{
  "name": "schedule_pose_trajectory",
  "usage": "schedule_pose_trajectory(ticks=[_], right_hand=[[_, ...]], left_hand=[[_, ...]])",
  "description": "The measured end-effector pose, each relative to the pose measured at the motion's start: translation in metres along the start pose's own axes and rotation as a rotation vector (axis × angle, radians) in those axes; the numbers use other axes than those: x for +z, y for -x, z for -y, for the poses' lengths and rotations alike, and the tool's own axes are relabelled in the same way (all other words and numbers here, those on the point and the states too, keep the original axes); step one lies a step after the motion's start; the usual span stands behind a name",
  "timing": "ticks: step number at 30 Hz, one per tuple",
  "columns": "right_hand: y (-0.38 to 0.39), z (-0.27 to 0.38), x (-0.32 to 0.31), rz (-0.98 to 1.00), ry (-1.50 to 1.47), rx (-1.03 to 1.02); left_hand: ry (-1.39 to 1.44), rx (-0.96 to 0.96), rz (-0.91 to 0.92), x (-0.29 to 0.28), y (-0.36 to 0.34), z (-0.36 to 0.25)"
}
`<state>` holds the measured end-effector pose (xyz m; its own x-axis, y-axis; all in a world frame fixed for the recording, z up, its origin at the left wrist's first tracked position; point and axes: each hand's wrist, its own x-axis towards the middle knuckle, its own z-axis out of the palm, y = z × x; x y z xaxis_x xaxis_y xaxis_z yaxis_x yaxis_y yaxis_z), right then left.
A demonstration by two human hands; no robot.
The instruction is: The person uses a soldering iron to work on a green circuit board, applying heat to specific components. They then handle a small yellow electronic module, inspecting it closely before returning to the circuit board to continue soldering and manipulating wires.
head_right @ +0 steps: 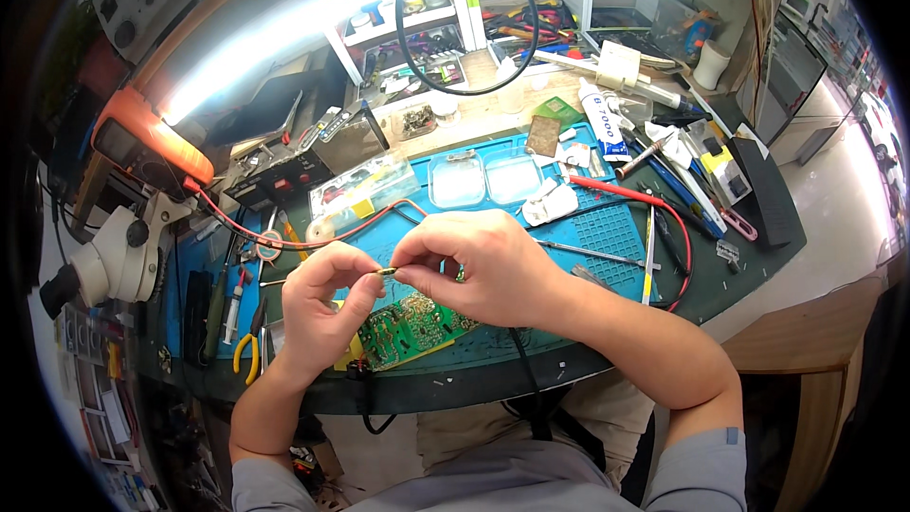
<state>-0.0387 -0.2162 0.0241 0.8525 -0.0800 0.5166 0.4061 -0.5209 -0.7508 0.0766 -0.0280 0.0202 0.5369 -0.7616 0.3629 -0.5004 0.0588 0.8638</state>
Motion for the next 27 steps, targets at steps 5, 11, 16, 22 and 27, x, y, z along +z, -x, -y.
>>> schedule_pose_trajectory(ticks=[5, 11, 16, 22, 27], right_hand=[[0.0010, 0.0004, -0.0002, 0.029, -0.020, 0.023], [0.0001, 0.0006, 0.0038, 0.029, -0.068, -0.021], [0.0005, -0.0023, 0.0039, -0.019, -0.056, -0.018], [-0.0009, -0.0020, 0.0023, -0.044, -0.031, -0.022], [-0.0006, -0.0028, 0.0020, -0.022, -0.032, -0.038]], left_hand=[[-0.010, -0.004, 0.001, 0.0011, 0.0008, 0.0004], [-0.111, 0.106, -0.013, 0.0036, -0.0011, -0.0008], [-0.100, 0.103, -0.033, 0.0060, -0.0047, -0.0067], [-0.102, 0.090, -0.027, 0.0025, -0.0045, -0.0032], [-0.127, 0.118, -0.024, 0.0027, -0.0042, -0.0029]])
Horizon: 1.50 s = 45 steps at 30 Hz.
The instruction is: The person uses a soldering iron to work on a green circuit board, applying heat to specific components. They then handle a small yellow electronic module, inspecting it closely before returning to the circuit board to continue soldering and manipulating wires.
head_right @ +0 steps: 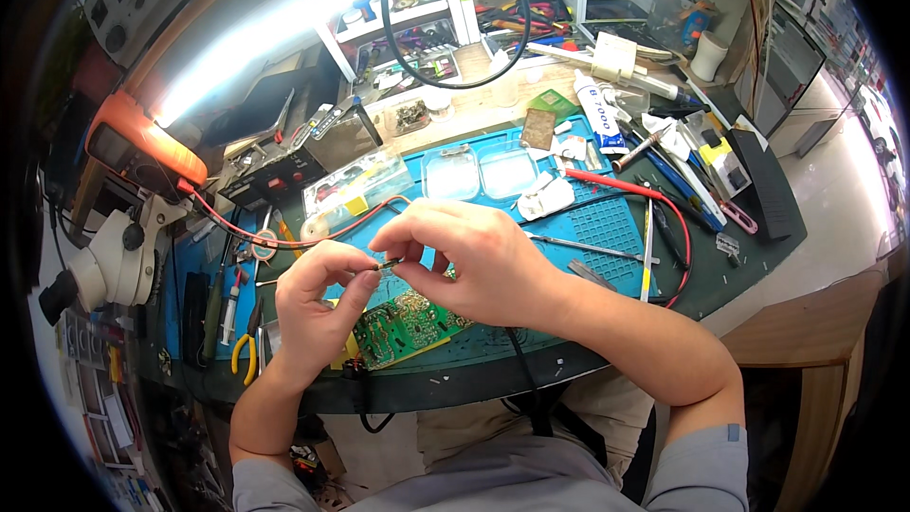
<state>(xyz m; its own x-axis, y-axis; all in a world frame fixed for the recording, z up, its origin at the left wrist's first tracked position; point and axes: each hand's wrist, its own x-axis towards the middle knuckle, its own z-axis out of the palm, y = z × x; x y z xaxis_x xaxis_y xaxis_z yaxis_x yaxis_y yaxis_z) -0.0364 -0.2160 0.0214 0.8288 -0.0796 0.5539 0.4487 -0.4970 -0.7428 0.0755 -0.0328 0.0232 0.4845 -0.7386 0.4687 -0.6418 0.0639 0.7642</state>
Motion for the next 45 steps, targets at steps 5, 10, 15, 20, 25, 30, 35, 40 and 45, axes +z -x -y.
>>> schedule_pose_trajectory(ticks=[5, 10, 15, 20, 25, 30, 35, 40, 45], right_hand=[[-0.0004, 0.0028, -0.0007, 0.003, 0.001, 0.006], [0.0017, 0.0010, -0.0003, -0.003, 0.040, 0.042], [0.0002, -0.0006, 0.0008, -0.035, 0.055, 0.024], [-0.0003, 0.0025, -0.0020, -0.010, 0.067, 0.052], [0.0000, -0.0006, 0.0003, -0.016, 0.034, 0.009], [-0.0002, -0.0009, -0.0002, 0.013, 0.002, -0.025], [-0.0002, 0.0008, -0.0020, -0.010, 0.012, -0.035], [-0.0014, -0.0032, -0.0016, 0.009, -0.017, -0.058], [-0.0005, -0.0050, -0.0026, 0.012, -0.030, -0.065]], left_hand=[[-0.019, 0.044, -0.011, -0.0004, -0.0008, -0.0008], [-0.020, 0.042, -0.014, 0.0007, -0.0008, -0.0005], [-0.013, -0.009, -0.013, 0.0006, 0.0004, 0.0013], [0.023, -0.038, 0.008, 0.0014, -0.0005, -0.0013], [0.029, -0.018, 0.012, 0.0005, 0.0021, 0.0033], [0.024, 0.031, 0.020, -0.0006, 0.0007, 0.0038], [-0.021, 0.070, 0.018, 0.0001, 0.0000, 0.0026], [-0.009, 0.018, 0.018, 0.0007, 0.0017, 0.0036], [-0.018, 0.047, 0.007, 0.0032, 0.0029, 0.0073]])
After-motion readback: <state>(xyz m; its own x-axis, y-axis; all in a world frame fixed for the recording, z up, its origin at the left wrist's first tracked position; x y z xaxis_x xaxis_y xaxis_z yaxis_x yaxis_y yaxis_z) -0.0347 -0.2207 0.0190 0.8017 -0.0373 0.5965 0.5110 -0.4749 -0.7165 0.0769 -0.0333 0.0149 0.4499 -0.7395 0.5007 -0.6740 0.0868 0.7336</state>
